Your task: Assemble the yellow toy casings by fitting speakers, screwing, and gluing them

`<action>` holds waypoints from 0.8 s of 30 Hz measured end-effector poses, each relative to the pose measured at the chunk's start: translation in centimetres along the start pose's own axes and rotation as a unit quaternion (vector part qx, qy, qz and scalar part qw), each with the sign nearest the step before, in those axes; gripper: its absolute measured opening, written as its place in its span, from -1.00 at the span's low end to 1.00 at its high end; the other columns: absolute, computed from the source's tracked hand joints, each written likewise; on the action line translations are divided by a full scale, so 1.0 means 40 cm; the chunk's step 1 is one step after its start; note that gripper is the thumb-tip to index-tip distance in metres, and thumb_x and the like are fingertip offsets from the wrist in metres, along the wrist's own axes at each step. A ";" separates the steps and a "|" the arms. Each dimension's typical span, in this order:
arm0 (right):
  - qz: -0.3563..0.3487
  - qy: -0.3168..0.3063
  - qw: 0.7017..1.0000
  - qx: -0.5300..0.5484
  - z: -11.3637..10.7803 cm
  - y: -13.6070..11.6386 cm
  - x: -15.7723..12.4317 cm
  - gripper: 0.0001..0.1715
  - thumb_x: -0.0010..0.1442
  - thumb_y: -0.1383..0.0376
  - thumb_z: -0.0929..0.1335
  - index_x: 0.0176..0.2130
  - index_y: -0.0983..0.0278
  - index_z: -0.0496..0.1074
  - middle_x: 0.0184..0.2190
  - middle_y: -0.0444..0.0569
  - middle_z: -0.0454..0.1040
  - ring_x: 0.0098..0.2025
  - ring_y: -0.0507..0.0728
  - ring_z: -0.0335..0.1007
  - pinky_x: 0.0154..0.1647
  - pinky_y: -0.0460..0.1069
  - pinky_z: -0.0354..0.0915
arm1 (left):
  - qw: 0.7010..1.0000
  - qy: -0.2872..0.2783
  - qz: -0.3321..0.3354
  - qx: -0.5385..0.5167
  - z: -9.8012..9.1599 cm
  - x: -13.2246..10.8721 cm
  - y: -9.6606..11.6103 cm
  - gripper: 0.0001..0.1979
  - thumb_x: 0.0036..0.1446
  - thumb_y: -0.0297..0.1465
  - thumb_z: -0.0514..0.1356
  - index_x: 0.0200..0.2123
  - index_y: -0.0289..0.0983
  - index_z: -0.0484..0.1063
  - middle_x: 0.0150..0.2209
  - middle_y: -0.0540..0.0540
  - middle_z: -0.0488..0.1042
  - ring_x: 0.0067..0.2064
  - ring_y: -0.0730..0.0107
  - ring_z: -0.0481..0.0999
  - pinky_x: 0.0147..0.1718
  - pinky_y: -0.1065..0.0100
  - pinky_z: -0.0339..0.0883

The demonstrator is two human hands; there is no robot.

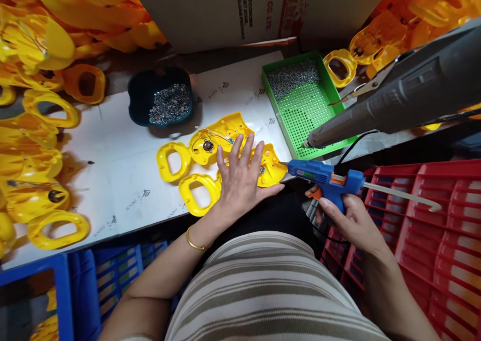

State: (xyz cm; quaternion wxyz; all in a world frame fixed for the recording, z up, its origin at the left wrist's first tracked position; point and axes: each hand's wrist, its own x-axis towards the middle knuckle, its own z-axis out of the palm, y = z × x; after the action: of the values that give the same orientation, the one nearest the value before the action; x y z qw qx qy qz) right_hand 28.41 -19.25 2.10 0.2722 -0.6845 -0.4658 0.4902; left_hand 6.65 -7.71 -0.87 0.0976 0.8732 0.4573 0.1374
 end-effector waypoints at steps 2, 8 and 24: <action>-0.001 0.005 1.000 -0.019 0.000 -0.003 0.000 -0.41 0.25 -0.09 0.24 -0.56 0.26 0.42 -0.61 -0.03 0.47 -0.55 0.04 0.32 -0.50 -0.06 0.25 | 1.000 0.001 0.006 0.005 0.001 0.000 0.000 -0.03 -0.03 0.13 0.25 0.32 -0.29 0.12 0.35 -0.36 0.09 0.38 -0.20 -0.04 0.29 -0.20 -0.49; -0.008 0.010 1.000 -0.027 -0.004 -0.012 -0.001 -0.49 0.25 -0.06 0.25 -0.50 0.23 0.39 -0.66 -0.09 0.42 -0.62 0.04 0.26 -0.56 -0.05 0.21 | 1.000 0.000 0.009 0.004 -0.002 0.000 0.000 -0.03 -0.03 0.13 0.25 0.33 -0.27 0.10 0.35 -0.35 0.08 0.38 -0.19 -0.04 0.29 -0.20 -0.48; -0.046 0.048 0.991 -0.114 -0.007 -0.008 -0.008 -0.55 0.25 -0.04 0.24 -0.39 0.25 0.38 -0.56 -0.06 0.43 -0.52 0.08 0.32 -0.47 -0.01 0.24 | 1.000 -0.005 0.012 0.004 -0.003 0.002 -0.001 -0.03 -0.03 0.12 0.26 0.33 -0.27 0.10 0.36 -0.35 0.07 0.38 -0.18 -0.04 0.30 -0.18 -0.49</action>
State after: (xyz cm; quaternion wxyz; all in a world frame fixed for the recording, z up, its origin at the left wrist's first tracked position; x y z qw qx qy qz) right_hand 28.52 -19.38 2.59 0.2365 -0.7116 -0.5361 0.3876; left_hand 6.65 -7.62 -0.73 0.0949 0.8796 0.4471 0.1320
